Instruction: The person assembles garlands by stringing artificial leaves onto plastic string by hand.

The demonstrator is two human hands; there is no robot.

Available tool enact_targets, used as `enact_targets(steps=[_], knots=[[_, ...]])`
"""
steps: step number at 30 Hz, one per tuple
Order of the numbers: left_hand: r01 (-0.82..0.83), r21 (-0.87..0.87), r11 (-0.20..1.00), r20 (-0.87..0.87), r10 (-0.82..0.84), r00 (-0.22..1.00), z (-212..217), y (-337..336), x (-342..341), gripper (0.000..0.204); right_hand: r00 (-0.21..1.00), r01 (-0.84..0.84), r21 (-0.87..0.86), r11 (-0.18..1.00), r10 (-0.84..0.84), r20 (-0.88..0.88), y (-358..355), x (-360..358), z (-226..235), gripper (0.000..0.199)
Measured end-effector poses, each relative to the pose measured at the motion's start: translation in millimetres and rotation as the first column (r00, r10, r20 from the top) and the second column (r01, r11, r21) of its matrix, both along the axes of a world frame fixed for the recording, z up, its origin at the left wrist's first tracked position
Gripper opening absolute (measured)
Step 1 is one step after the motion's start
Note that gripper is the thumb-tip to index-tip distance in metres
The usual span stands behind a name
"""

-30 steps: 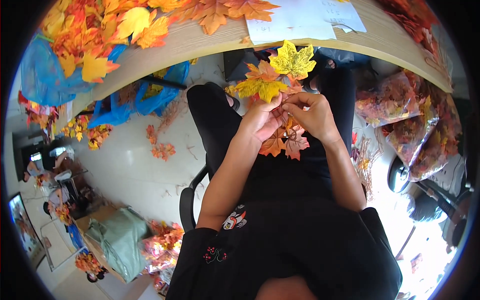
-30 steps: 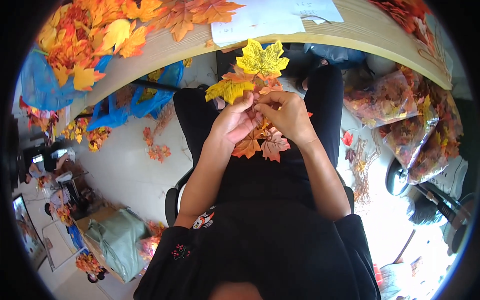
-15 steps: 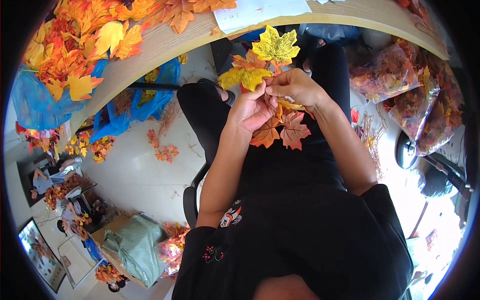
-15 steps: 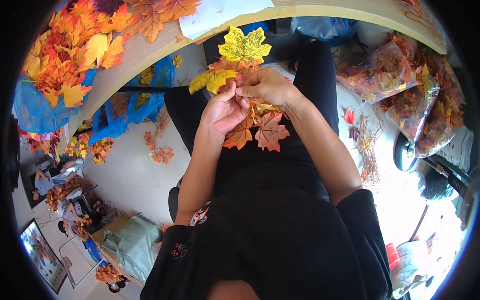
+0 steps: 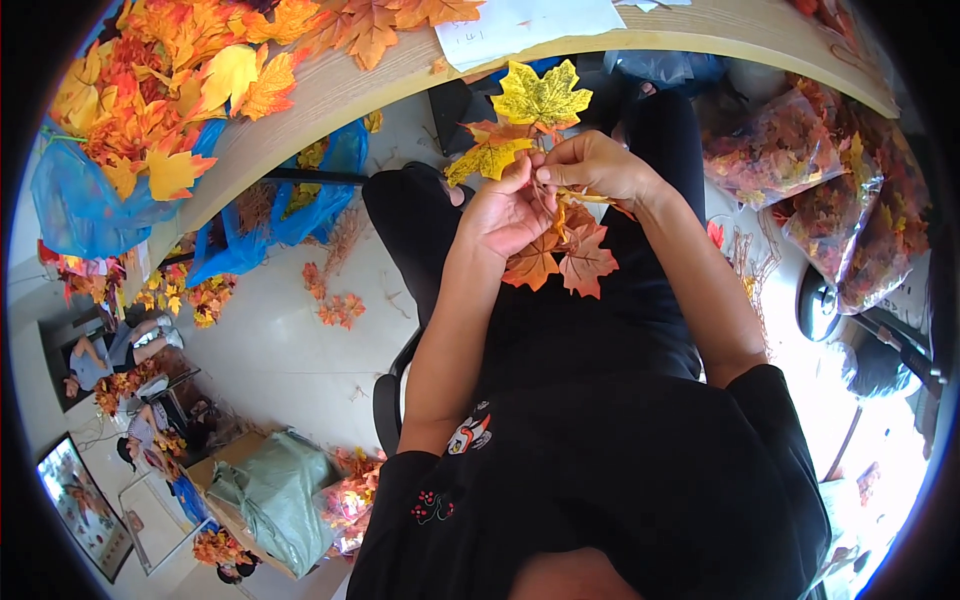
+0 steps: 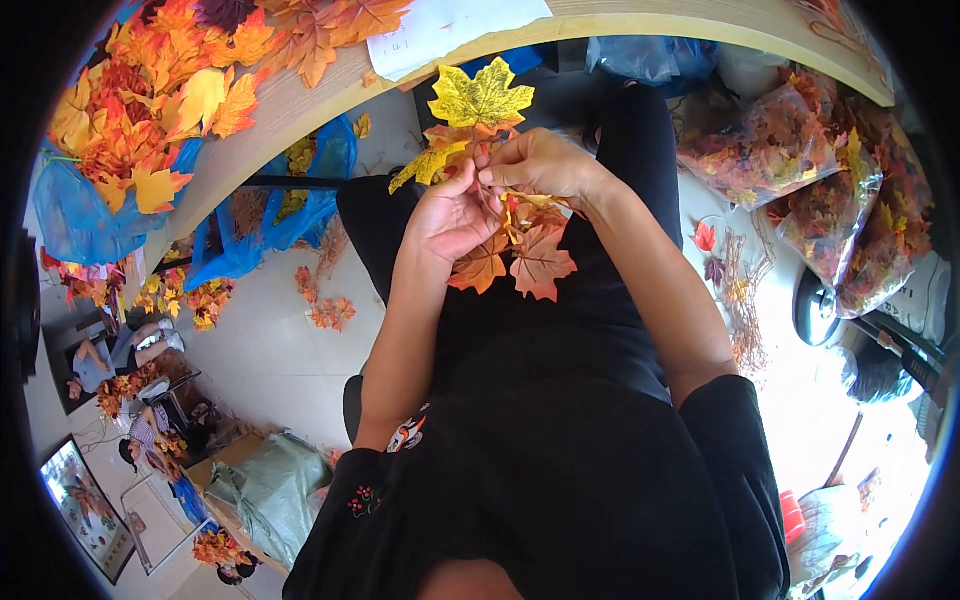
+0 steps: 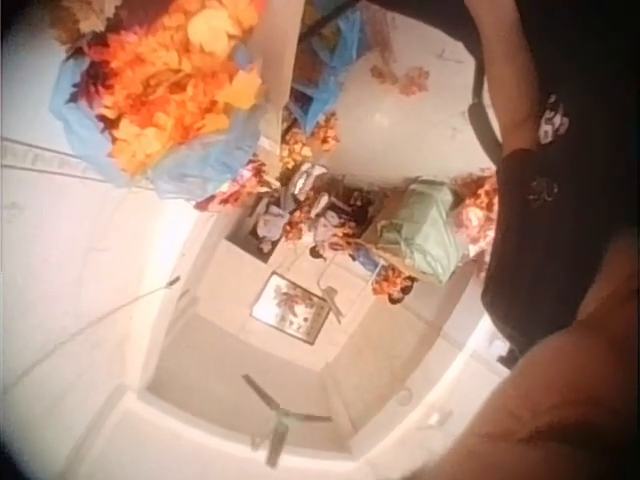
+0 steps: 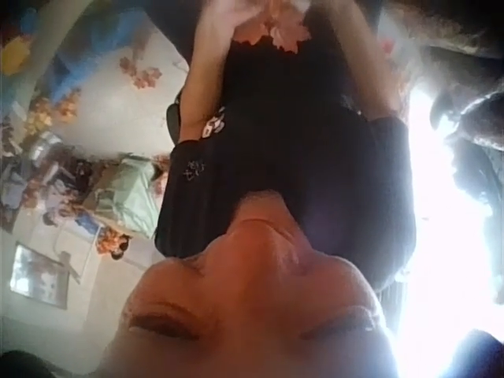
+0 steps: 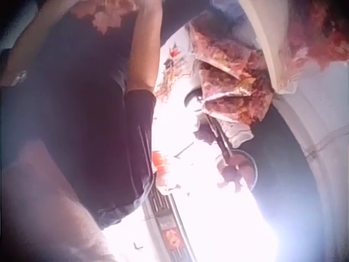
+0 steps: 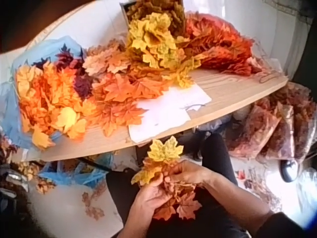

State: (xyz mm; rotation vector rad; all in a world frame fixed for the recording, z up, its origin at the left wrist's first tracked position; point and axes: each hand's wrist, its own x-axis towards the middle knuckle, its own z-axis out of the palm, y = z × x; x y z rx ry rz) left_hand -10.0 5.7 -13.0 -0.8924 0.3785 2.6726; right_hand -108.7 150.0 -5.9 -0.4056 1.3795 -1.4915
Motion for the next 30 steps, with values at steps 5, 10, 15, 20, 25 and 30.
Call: enact_targets(steps=[5, 10, 15, 20, 25, 30], knots=[[-0.002, -0.091, 0.996, -0.006, 0.001, 1.0, 7, 2, 2, 0.019, 0.996, -0.024, -0.033, 0.999, 0.021, -0.081, 2, 3, 8, 0.016], [-0.044, -0.254, 0.966, -0.039, 0.036, 0.999, 2, 8, 12, 0.02, 0.968, -0.004, -0.007, 1.0, 0.002, -0.252, 3, 11, 4, 0.014], [-0.061, -0.26, 0.964, -0.088, 0.039, 0.995, -4, 14, 17, 0.024, 0.963, 0.052, 0.014, 0.999, -0.047, -0.264, 4, 18, -1, 0.016], [-0.041, -0.212, 0.976, -0.065, 0.027, 0.997, -3, 12, 18, 0.021, 0.986, 0.044, -0.002, 0.999, -0.043, -0.161, 4, 19, -5, 0.016], [-0.049, -0.354, 0.934, -0.11, 0.011, 0.994, -12, 15, 22, 0.021, 0.934, -0.026, 0.062, 0.998, 0.046, -0.353, 6, 19, -5, 0.014], [-0.238, -0.438, 0.867, -0.187, 0.171, 0.967, -17, 33, 27, 0.025, 0.96, 0.051, -0.019, 0.999, -0.054, -0.275, 11, 20, -20, 0.014]])
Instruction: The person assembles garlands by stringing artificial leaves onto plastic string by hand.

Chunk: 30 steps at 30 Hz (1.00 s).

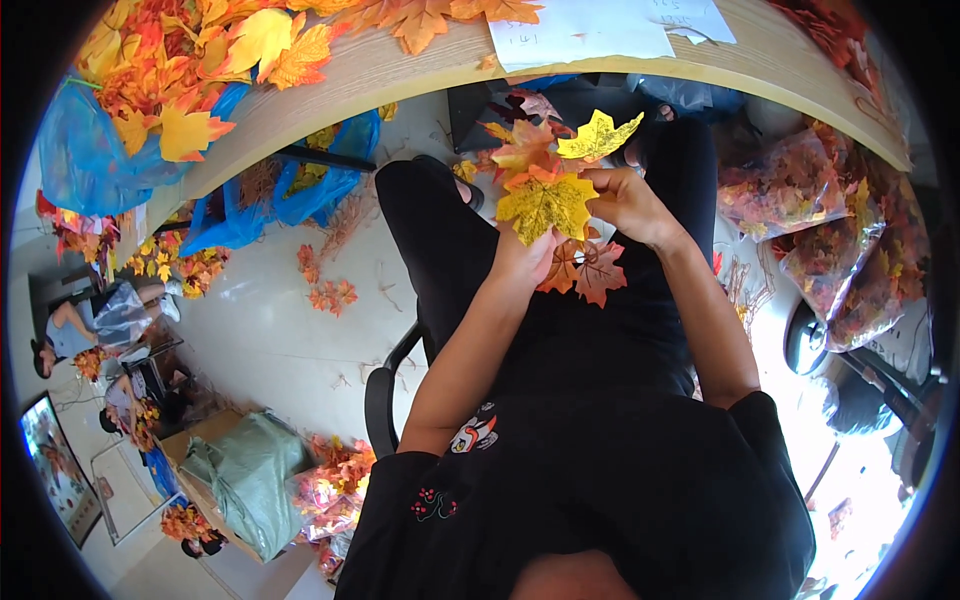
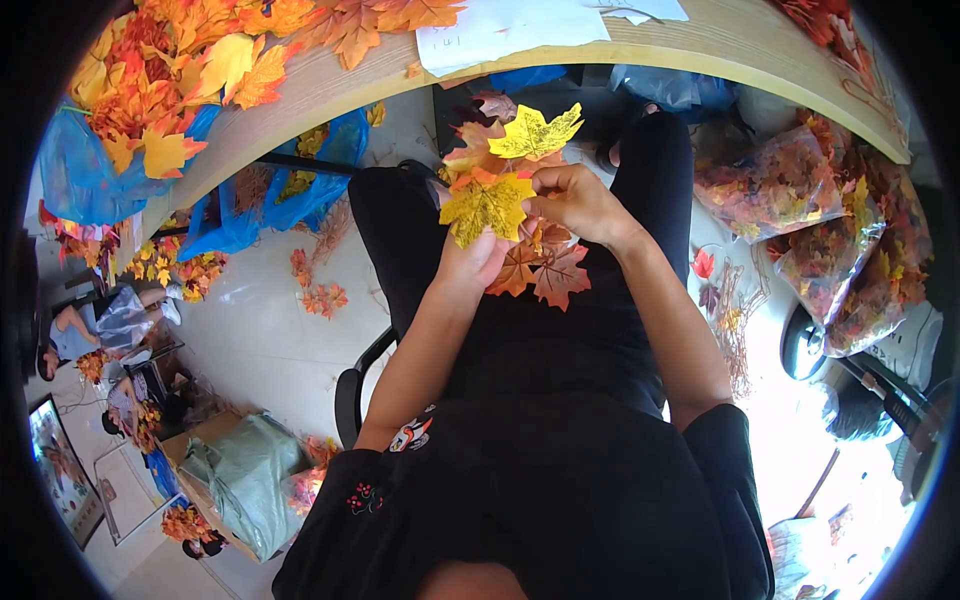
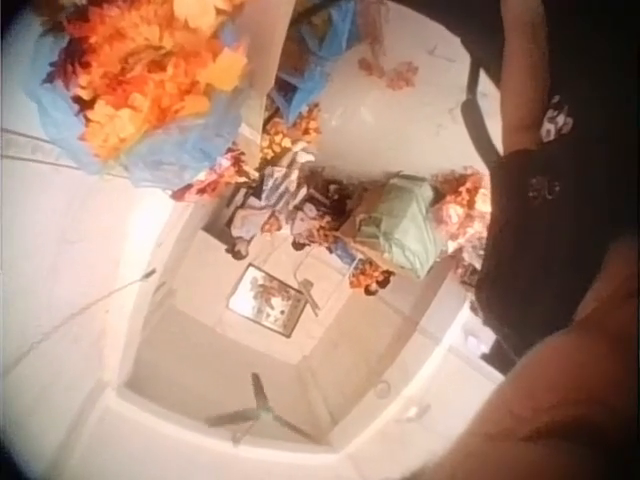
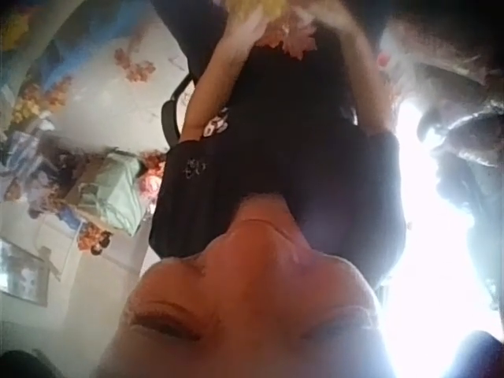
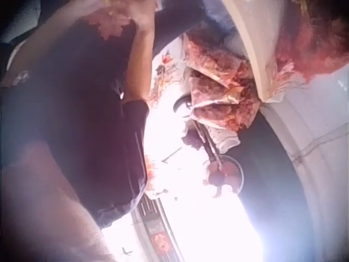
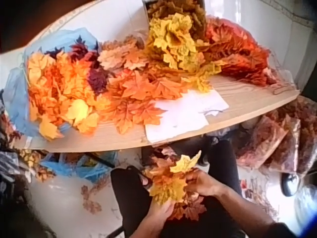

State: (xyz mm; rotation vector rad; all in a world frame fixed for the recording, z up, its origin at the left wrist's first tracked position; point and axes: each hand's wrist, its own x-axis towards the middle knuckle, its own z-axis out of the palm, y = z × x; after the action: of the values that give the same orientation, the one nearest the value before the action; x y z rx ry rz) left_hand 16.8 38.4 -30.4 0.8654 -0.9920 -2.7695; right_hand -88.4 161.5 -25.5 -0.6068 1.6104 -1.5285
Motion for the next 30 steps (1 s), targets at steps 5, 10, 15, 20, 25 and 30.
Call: enact_targets(steps=[5, 10, 15, 20, 25, 30], knots=[[0.092, 0.191, 0.977, 0.078, -0.108, 0.991, 14, -5, -10, 0.023, 0.957, 0.005, 0.128, 0.992, 0.033, -0.288, -2, -1, 14, 0.014], [0.181, 0.181, 0.967, 0.066, -0.195, 0.979, 14, -25, -5, 0.011, 0.803, 0.088, 0.219, 0.972, 0.061, -0.593, -16, -15, 39, 0.013], [0.341, 0.104, 0.934, 0.047, -0.347, 0.937, 10, -22, -8, 0.012, 0.351, 0.14, 0.185, 0.973, 0.126, -0.928, -19, -27, 43, 0.011], [0.299, 0.057, 0.953, 0.048, -0.302, 0.952, 12, -21, -15, 0.009, 0.249, 0.23, -0.033, 0.973, -0.092, -0.964, -24, -25, 42, 0.01], [0.037, 0.088, 0.995, 0.034, -0.04, 0.999, 18, -33, -34, 0.01, 0.337, 0.46, -0.342, 0.819, -0.517, -0.787, -11, -14, 66, 0.014], [-0.001, 0.163, 0.987, -0.269, 0.045, 0.962, 51, -40, -16, 0.02, 0.713, 0.475, -0.039, 0.879, -0.41, -0.569, -49, 48, 68, 0.024]])
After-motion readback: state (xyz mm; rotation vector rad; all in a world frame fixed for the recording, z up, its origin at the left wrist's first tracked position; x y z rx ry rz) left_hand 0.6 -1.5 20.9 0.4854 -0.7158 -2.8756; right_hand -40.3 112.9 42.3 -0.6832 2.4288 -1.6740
